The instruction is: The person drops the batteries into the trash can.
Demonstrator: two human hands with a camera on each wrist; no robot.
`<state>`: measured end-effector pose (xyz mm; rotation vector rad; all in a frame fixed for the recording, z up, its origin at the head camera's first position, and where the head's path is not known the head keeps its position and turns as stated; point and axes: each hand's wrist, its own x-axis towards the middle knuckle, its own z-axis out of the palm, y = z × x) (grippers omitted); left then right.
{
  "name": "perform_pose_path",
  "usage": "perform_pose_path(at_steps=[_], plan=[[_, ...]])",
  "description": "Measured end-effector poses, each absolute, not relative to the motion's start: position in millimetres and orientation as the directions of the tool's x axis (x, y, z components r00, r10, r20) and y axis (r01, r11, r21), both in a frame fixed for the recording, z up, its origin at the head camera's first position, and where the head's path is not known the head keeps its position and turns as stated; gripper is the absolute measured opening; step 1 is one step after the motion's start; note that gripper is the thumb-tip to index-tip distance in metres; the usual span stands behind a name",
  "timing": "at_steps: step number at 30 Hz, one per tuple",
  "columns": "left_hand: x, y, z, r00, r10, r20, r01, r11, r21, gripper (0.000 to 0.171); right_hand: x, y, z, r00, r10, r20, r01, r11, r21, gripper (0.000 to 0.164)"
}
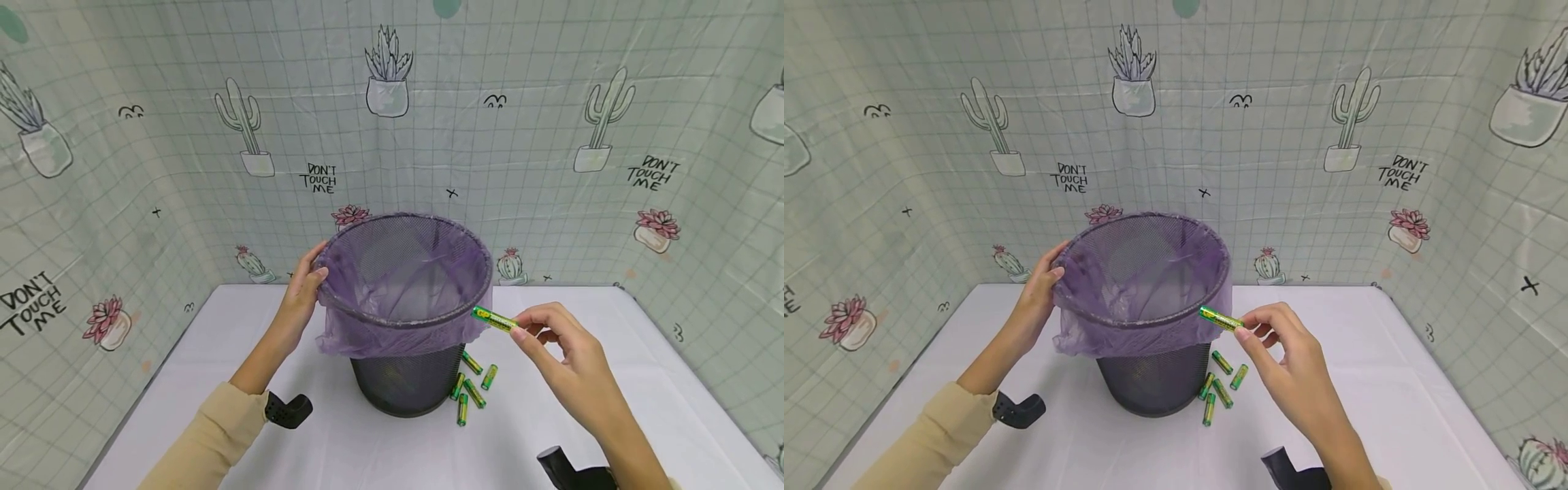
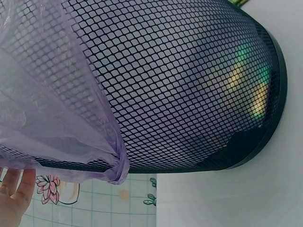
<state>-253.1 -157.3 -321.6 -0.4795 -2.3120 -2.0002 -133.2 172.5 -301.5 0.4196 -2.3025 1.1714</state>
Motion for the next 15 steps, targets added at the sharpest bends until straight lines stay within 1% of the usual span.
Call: perform_pose_path(at_steps=[5, 10, 15], plan=[[-252.7, -157.0, -321.4, -0.951, 0.202, 0.235, 0.262, 0.115, 0.958, 0.054, -141.6, 166.2, -293.8, -0.814, -0.040, 0.580, -0.474, 0.623, -0.622, 0.010], [-253.2, -156.5, -321.8, -0.949, 0.205, 0.240, 0.266, 0.110, 0.958, 0.054, -148.3, 159.8, -289.3, -0.775, -0.070, 0.628, -0.501, 0.674, -0.543, 0.012], [-253.6, -157.0, -321.5, -0.948, 0.205, 0.242, 0.270, 0.119, 0.956, 0.054, -156.8, 157.1, -286.1, -0.765, -0.089, 0.638, -0.502, 0.703, -0.504, 0.012]])
